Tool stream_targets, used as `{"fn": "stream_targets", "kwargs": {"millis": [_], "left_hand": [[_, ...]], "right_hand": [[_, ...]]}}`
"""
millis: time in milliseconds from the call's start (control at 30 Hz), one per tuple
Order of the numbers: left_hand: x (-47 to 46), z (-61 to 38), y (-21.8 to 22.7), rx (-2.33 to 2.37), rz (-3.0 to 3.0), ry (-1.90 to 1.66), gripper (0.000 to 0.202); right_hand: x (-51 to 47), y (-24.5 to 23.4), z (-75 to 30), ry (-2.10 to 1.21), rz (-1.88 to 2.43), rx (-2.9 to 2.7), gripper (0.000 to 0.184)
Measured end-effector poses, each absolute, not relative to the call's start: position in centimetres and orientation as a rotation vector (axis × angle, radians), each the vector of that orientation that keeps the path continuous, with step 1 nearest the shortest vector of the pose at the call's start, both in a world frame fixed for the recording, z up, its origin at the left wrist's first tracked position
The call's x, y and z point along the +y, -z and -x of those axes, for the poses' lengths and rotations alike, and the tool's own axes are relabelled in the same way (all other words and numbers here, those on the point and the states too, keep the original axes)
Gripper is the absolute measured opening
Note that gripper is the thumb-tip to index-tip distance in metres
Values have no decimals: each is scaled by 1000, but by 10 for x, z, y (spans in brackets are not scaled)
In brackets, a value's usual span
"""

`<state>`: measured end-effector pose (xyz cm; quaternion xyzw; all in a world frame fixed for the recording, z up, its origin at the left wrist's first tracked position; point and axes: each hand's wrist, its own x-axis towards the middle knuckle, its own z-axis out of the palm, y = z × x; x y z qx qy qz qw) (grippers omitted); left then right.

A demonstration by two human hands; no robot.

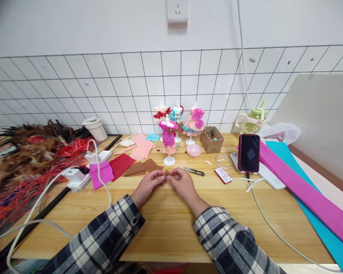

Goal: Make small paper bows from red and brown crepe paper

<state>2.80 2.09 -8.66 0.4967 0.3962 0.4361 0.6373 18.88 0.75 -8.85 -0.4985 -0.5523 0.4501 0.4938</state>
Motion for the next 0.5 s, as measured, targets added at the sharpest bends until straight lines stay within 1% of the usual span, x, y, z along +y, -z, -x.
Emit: {"fn": "stream_targets", "kwargs": {"millis": [100, 233, 500], "left_hand": [[20, -29, 85, 906, -1241, -998, 39], [21, -30, 84, 1022, -1367, -1027, 29], [21, -30, 81, 1133, -1459, -1083, 22]], "right_hand": [[9, 88, -192, -1101, 1198, -1356, 21], [9, 89, -192, -1106, 1205, -1391, 20], [7, 90, -190, -1523, 1117, -1172, 28]]}}
